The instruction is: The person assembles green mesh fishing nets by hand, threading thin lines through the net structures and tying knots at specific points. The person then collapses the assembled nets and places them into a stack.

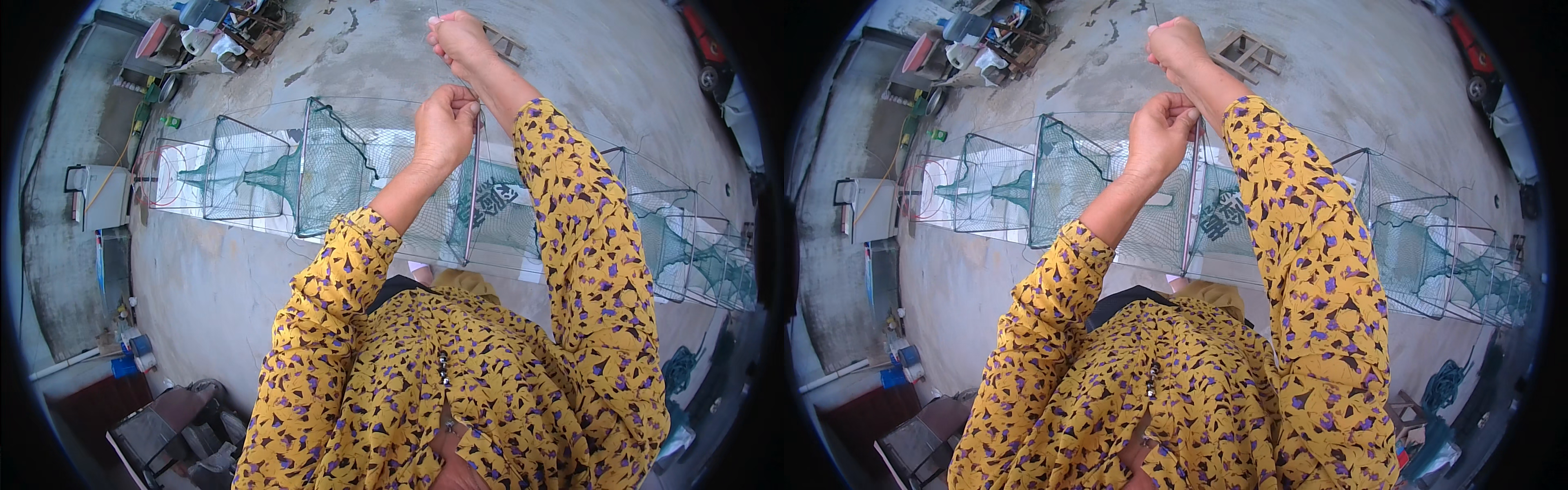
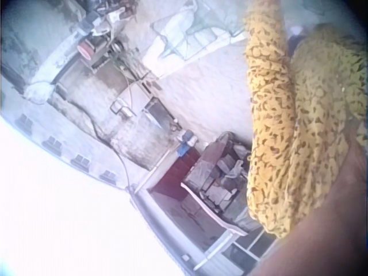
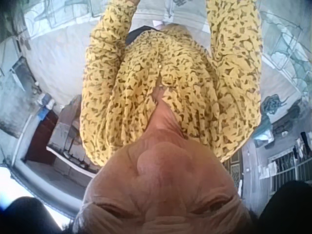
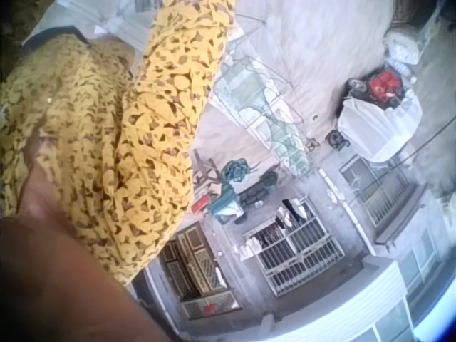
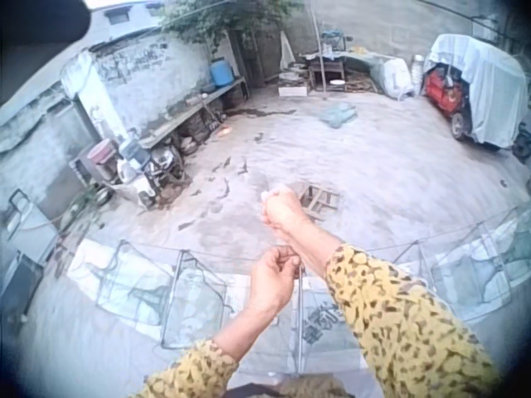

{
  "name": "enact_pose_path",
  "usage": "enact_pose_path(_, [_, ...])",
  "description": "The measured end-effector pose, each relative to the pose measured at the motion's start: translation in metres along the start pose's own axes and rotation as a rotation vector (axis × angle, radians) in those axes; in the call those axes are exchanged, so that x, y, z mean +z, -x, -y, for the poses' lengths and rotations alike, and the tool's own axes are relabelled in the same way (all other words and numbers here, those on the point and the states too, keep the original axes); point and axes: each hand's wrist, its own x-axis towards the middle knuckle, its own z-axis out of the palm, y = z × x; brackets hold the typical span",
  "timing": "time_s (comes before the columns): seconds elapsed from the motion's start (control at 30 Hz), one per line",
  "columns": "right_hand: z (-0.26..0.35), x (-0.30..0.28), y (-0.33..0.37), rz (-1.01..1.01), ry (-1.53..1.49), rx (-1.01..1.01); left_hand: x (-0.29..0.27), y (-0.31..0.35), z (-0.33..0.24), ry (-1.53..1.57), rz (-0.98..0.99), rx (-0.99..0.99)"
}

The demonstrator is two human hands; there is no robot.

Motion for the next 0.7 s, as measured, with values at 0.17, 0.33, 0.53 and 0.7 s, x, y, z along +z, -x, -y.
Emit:
enact_pose_path(0.17, [-0.007,-0.002,-0.02,-0.022,0.022,0.014,-0.013,-0.017,-0.013,0.052,0.11,-0.136])
enact_pose_path(0.33, [-0.006,0.01,-0.004,0.129,0.016,-0.117,-0.046,-0.026,0.009,0.023,0.265,-0.055])
enact_pose_path(0.53, [0.0,-0.051,0.039,0.235,-0.013,-0.06,-0.062,-0.018,0.025,-0.5,0.284,0.279])
enact_pose_path(0.7, [-0.035,-0.076,0.089,0.17,0.448,-0.196,-0.062,-0.018,0.024,-0.574,0.321,0.312])
